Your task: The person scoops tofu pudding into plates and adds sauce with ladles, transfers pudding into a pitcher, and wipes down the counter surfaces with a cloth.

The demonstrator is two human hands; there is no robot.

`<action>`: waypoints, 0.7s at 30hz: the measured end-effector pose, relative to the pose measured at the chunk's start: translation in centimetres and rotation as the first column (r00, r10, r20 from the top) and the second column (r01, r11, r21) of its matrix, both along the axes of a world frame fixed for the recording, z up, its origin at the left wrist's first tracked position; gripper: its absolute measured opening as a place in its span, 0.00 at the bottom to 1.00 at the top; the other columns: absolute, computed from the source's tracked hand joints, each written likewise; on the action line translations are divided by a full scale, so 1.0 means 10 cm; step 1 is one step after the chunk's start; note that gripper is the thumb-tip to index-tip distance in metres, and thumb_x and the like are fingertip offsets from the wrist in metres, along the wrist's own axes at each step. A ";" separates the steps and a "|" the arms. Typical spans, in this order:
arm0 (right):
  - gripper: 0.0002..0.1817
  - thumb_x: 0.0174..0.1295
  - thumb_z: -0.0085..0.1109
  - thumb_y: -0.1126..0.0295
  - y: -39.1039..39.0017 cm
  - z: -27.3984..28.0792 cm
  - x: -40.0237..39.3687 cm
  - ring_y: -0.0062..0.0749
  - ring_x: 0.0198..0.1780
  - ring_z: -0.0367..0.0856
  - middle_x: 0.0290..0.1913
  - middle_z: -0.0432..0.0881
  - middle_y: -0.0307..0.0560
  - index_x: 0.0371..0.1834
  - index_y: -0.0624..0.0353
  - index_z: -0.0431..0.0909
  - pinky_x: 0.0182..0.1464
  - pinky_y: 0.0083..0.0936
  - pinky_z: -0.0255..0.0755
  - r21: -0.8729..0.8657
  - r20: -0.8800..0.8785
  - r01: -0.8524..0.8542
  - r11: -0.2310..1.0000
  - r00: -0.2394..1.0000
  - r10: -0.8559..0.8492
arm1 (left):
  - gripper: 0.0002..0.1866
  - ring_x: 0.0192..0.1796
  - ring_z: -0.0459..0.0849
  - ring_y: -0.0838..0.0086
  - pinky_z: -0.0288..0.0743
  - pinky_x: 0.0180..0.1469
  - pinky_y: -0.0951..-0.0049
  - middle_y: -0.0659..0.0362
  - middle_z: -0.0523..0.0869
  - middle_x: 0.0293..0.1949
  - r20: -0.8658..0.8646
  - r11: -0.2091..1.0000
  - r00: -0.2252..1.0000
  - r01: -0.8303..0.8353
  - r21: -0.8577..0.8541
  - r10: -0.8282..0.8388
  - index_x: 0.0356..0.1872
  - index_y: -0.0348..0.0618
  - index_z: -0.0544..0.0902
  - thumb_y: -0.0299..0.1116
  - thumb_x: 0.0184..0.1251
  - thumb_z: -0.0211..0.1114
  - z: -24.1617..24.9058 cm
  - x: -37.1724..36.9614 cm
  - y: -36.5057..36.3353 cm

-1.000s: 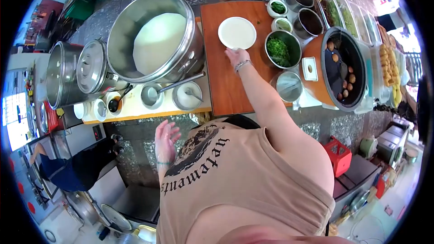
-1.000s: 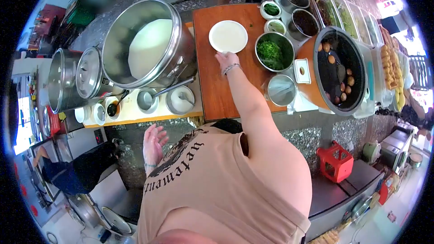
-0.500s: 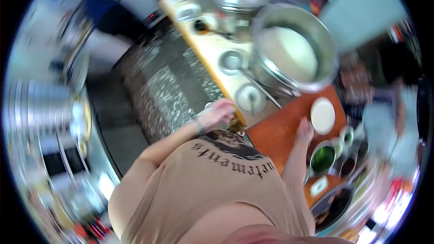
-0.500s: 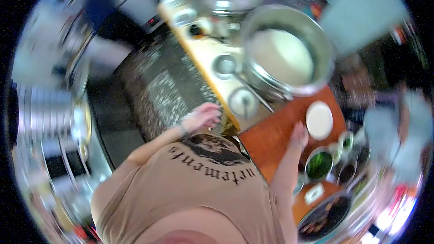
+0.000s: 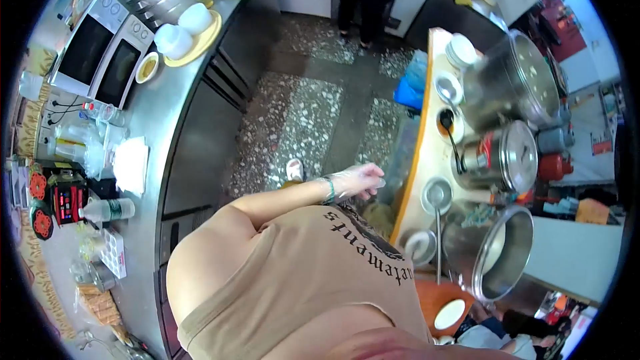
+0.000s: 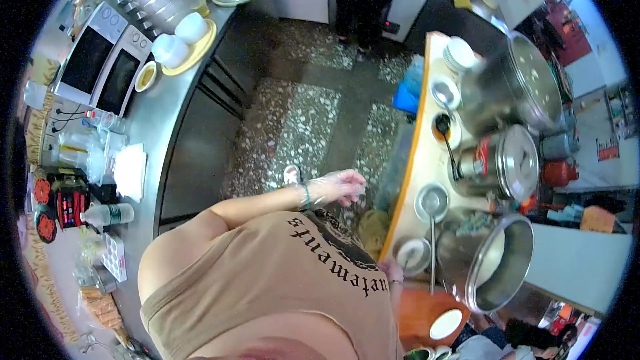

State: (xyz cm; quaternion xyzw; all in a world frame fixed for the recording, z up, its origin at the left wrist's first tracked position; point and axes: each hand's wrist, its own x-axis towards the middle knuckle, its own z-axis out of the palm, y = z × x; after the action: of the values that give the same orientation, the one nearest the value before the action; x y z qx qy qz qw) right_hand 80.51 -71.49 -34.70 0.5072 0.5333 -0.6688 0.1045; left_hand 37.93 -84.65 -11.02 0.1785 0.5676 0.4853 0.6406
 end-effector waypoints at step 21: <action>0.12 0.63 0.54 0.65 1.51 0.10 -7.60 0.44 0.39 0.80 0.38 0.81 0.55 0.47 0.58 0.76 0.42 0.36 0.75 0.025 0.166 -0.913 0.406 0.405 0.899 | 0.19 0.41 0.79 0.78 0.78 0.42 0.74 0.60 0.80 0.40 -0.016 0.368 0.368 -0.926 0.090 0.930 0.53 0.41 0.74 0.42 0.68 0.60 0.01 -4.13 -1.43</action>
State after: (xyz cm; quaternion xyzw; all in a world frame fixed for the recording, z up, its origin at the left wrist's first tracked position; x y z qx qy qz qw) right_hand 4.48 -56.35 -33.68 0.1830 0.7517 -0.4409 0.4550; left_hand -3.35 -98.96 -10.92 -0.1346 0.5737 0.7736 0.2331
